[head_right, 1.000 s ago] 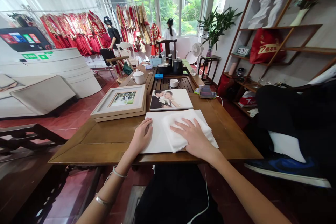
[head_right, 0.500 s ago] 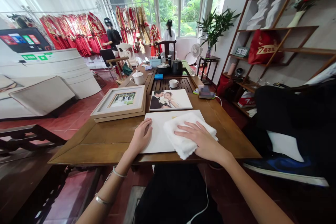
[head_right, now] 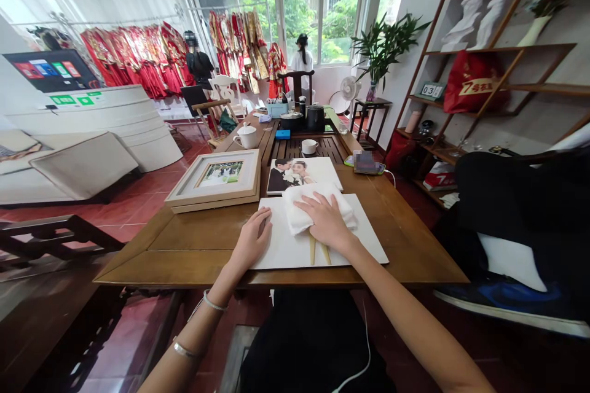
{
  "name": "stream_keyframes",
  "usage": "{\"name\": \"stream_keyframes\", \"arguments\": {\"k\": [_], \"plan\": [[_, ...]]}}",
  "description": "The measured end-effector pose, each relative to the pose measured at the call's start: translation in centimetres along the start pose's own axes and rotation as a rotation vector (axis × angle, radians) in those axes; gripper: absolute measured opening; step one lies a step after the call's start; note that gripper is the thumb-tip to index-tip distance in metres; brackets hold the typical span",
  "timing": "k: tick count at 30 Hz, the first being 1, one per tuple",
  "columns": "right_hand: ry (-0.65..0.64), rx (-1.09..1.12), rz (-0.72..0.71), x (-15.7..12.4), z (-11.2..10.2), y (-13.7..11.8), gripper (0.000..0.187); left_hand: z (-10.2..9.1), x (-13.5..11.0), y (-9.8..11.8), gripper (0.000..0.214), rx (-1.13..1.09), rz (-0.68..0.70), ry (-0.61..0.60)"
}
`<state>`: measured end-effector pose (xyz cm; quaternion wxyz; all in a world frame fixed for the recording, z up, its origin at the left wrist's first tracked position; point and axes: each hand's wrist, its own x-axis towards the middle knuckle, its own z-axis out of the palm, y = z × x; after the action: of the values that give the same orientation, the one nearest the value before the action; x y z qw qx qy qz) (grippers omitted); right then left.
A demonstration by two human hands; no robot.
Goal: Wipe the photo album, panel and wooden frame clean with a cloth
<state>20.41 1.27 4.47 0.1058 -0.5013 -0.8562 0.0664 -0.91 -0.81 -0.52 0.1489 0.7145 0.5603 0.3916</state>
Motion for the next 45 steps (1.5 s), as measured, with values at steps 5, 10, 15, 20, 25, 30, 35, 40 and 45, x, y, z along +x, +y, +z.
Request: {"name": "stream_keyframes", "arguments": {"k": [5,10,15,20,25,30,35,40,45], "plan": [[-0.03,-0.019,-0.122,-3.0,0.3,-0.9,0.092,0.0,0.0,0.2,0.034,0.026,-0.012,-0.019],[-0.08,0.033,-0.255,-7.8,-0.7,-1.3,0.097,0.1,0.0,0.2,0.033,0.01,-0.013,0.0],[-0.09,0.103,-0.243,-9.8,-1.6,-1.2,0.083,0.1,0.0,0.1,0.033,0.013,-0.013,-0.002],[-0.02,0.085,-0.149,-7.3,-0.9,-0.1,0.079,0.0,0.0,0.3,0.034,0.028,-0.021,-0.018],[0.032,0.039,-0.011,-3.3,-0.1,0.7,0.079,-0.1,0.0,0.4,0.033,0.024,-0.023,-0.016],[0.051,0.013,0.092,-1.0,0.2,-0.1,0.079,-0.1,0.0,0.3,0.033,0.019,-0.017,-0.022],[0.019,-0.023,0.039,-0.9,0.6,-1.5,0.081,-0.1,0.1,0.3,0.033,0.018,-0.027,-0.024],[-0.024,0.012,-0.165,-4.5,0.3,-1.9,0.088,-0.3,0.0,0.6,0.034,0.03,-0.035,-0.043],[-0.099,0.109,-0.34,-9.2,-1.2,-1.3,0.083,-0.3,0.0,0.7,0.035,0.033,-0.033,-0.04]]}}
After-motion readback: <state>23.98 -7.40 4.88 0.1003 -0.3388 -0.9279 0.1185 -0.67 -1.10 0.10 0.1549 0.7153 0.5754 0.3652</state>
